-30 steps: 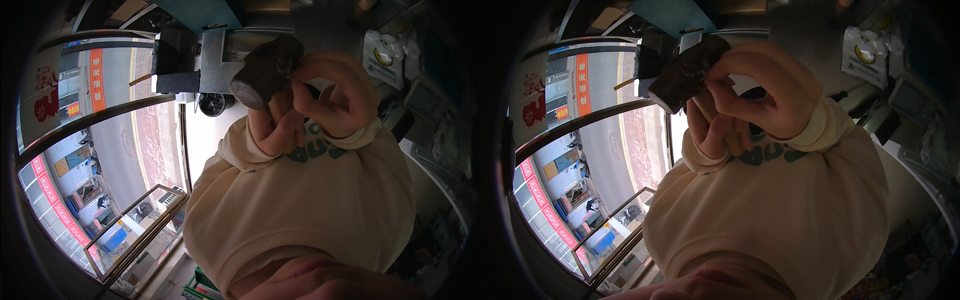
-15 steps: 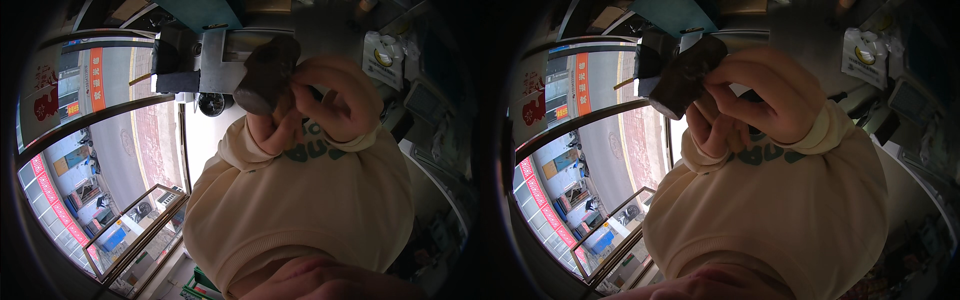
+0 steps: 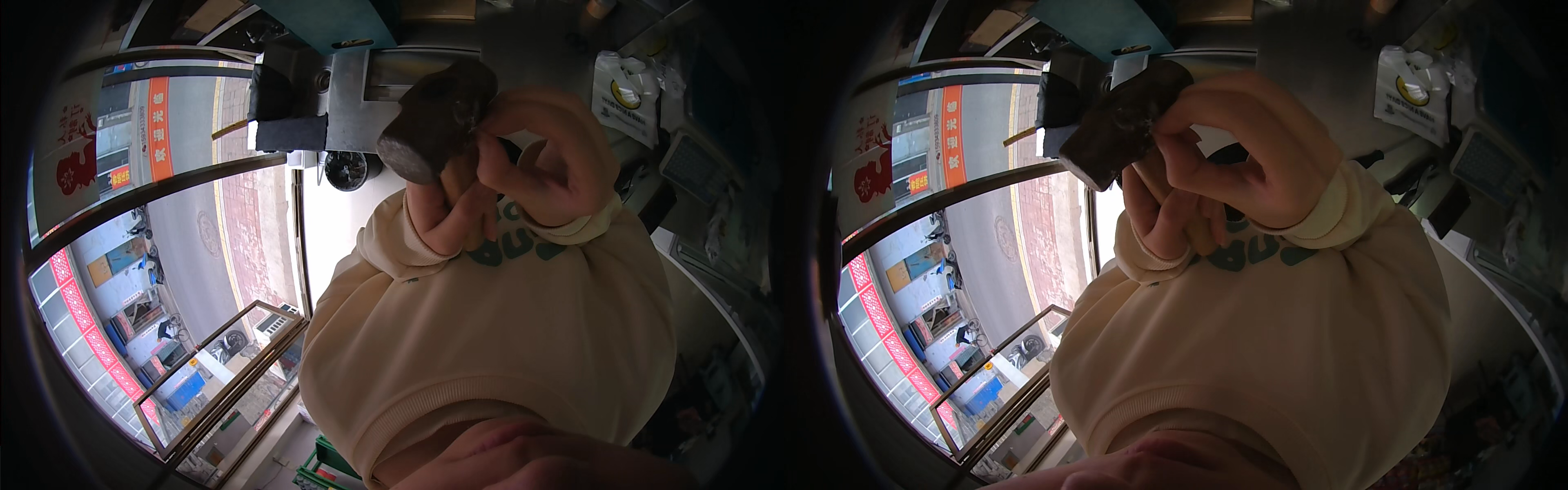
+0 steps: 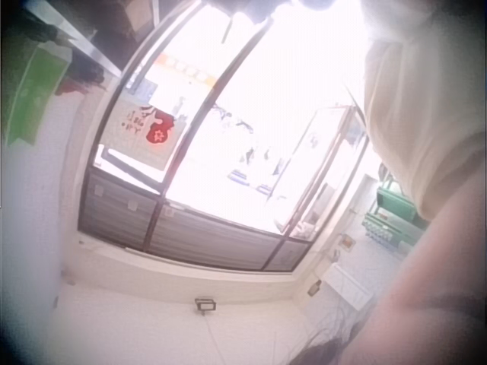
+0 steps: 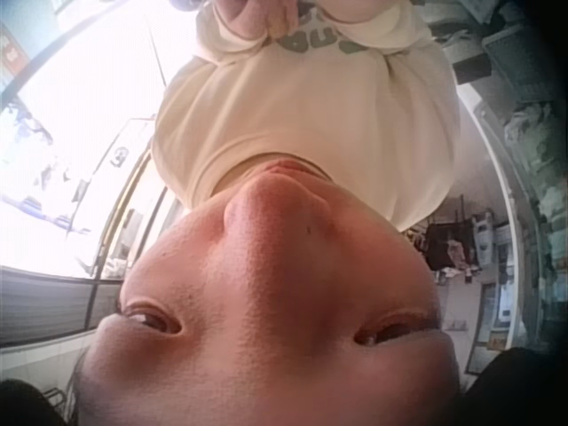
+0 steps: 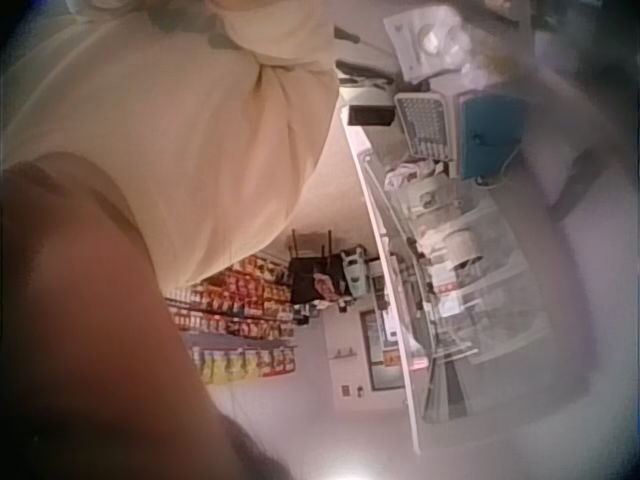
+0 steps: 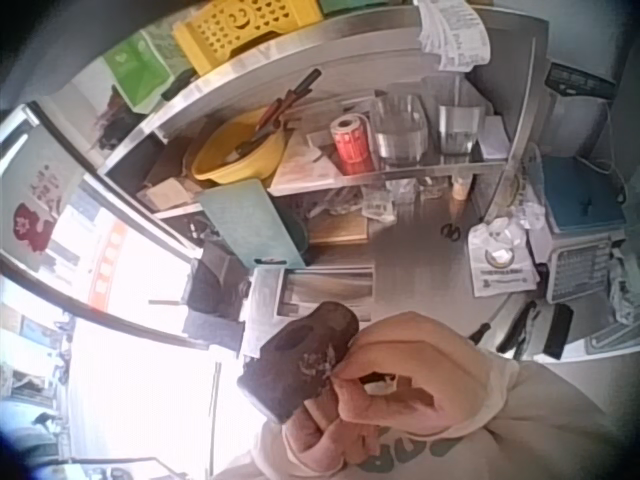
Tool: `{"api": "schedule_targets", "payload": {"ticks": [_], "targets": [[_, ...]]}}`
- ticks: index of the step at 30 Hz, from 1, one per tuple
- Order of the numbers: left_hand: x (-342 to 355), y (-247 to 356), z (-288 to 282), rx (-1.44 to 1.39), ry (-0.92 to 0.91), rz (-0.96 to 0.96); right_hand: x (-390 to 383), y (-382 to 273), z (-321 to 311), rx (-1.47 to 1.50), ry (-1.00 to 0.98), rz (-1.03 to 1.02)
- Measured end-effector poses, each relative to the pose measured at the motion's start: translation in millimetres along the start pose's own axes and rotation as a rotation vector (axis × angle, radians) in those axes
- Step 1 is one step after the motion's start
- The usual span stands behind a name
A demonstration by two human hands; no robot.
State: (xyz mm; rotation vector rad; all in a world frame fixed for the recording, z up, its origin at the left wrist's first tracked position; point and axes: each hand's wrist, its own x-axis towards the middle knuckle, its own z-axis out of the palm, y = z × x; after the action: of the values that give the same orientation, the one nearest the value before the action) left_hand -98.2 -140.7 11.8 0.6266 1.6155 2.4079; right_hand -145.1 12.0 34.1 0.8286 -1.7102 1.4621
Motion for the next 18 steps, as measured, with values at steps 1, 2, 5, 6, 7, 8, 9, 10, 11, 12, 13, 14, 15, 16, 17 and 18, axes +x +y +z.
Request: {"api": "schedule_targets", "payload": {"ticks": [1, 2, 5, 6, 7, 8, 9, 10, 11, 12, 13, 14, 15, 16, 17, 18], "targets": [[-0.2, 0.4, 0.7, -0.001, 0.000, -0.002, 0.0, 0.0, 0.0, 0.022, 0.005, 0.013], [-0.1, 2.5, 2.4, -0.001, 0.017, -0.014, 0.3, 0.1, 0.5, 0.042, 0.010, 0.027], [-0.5, 3.3, 5.9, -0.029, 0.062, -0.006, 1.5, -1.0, 1.1, 0.073, 0.014, 0.048], [-0.4, 3.6, 6.9, -0.031, 0.070, 0.002, 1.9, -1.6, 1.1, 0.079, 0.015, 0.053], [-0.4, 3.9, 7.8, -0.032, 0.078, 0.010, 2.0, -1.6, 0.8, 0.078, 0.010, 0.035], [-0.4, 4.1, 8.4, -0.023, 0.081, 0.018, 1.6, -1.1, 0.1, 0.076, 0.004, 0.016], [-0.5, 3.4, 8.9, -0.031, 0.082, 0.027, 1.4, -0.8, -0.3, 0.074, -0.002, -0.003], [-0.6, 2.6, 9.3, -0.039, 0.082, 0.035, 1.4, -0.8, -0.5, 0.069, -0.004, -0.014], [-0.4, 0.7, 9.5, -0.063, 0.081, 0.043, 1.9, -0.8, -0.7, 0.066, -0.006, -0.026], [-0.4, -0.8, 9.2, -0.088, 0.079, 0.052, 2.4, -1.0, -1.0, 0.063, -0.007, -0.038], [-0.7, -1.3, 8.2, -0.071, 0.059, 0.062, 2.7, -1.6, -1.6, 0.057, -0.018, -0.033], [-1.3, -1.3, 6.6, -0.054, 0.039, 0.071, 3.1, -2.8, -2.3, 0.052, -0.029, -0.028], [-1.9, -1.5, 5.1, -0.038, 0.019, 0.080, 3.2, -4.1, -2.7, 0.046, -0.039, -0.023], [-2.7, -2.7, 3.4, -0.028, 0.014, 0.086, 3.2, -5.4, -2.7, 0.032, -0.042, -0.018], [-3.5, -4.2, 1.7, -0.019, 0.008, 0.092, 3.1, -7.0, -2.8, 0.018, -0.045, -0.012], [-4.1, -4.8, 1.0, -0.011, 0.002, 0.098, 3.1, -8.1, -2.9, 0.003, -0.047, -0.007]]}}
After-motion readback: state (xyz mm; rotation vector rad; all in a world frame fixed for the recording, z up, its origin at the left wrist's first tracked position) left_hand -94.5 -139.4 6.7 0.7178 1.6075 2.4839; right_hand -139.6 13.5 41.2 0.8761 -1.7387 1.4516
